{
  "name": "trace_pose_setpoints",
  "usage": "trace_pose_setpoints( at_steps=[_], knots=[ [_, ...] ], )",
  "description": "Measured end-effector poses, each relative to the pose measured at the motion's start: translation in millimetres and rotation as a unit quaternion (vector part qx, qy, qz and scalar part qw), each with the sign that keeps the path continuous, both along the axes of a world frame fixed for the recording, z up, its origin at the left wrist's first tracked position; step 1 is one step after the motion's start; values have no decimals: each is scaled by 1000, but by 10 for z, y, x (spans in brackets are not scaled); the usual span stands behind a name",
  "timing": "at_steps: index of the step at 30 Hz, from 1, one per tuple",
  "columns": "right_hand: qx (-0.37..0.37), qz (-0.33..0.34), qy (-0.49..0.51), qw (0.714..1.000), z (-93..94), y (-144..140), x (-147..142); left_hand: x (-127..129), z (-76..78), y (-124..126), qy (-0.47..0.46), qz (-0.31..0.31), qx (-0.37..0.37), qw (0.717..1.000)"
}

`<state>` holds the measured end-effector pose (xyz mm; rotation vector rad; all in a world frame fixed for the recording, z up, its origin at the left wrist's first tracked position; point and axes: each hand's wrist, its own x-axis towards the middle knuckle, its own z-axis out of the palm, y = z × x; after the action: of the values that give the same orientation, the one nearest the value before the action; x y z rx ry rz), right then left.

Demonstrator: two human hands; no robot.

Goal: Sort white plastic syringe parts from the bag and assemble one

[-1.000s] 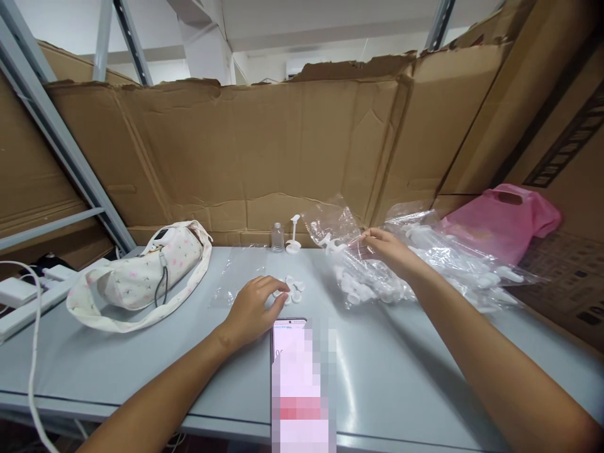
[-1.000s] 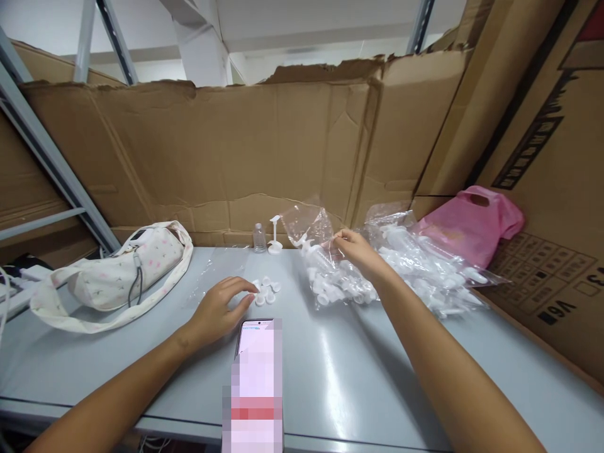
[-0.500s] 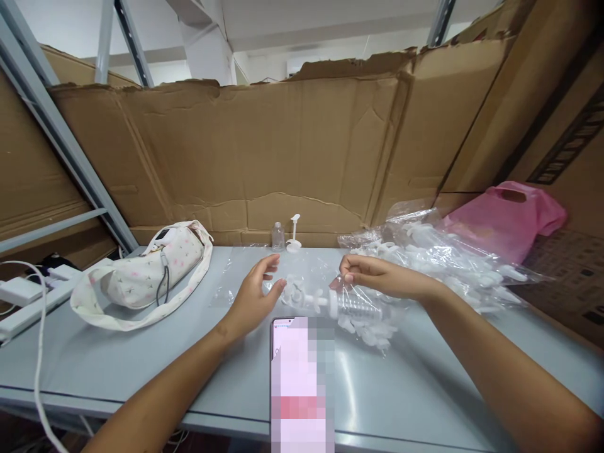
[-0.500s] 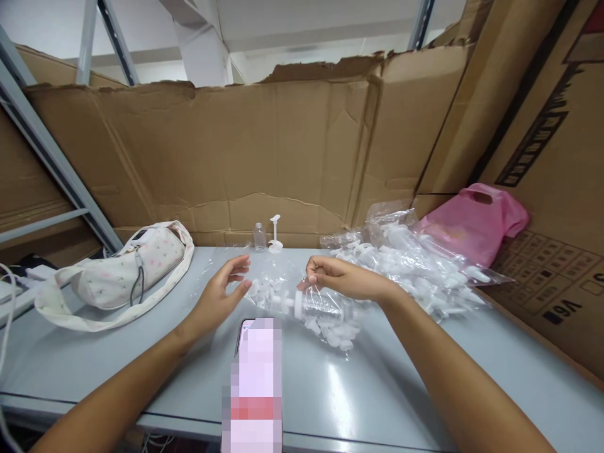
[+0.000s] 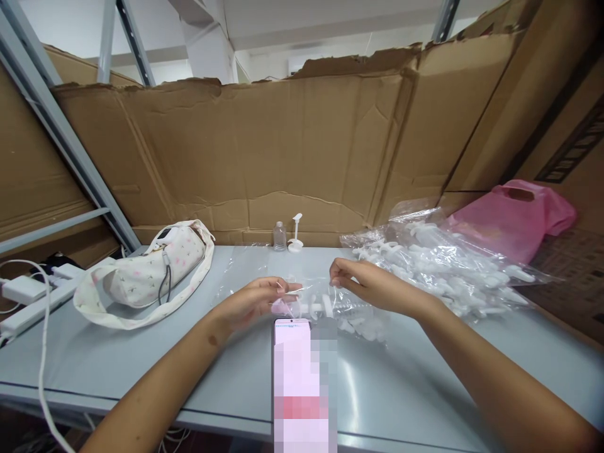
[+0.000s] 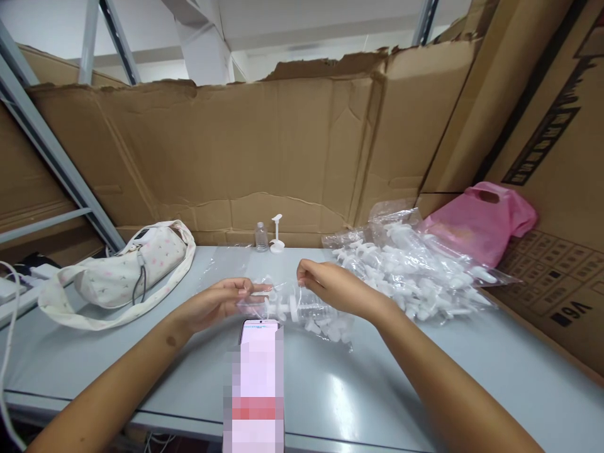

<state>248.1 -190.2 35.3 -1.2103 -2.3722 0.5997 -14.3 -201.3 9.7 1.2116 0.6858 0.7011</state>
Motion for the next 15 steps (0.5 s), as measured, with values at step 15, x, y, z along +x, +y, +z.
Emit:
trace_pose_setpoints(
  at_steps=[15],
  knots=[
    [72, -209, 258, 941, -237, 46, 313, -40, 68, -5, -164, 56, -3, 985]
  ],
)
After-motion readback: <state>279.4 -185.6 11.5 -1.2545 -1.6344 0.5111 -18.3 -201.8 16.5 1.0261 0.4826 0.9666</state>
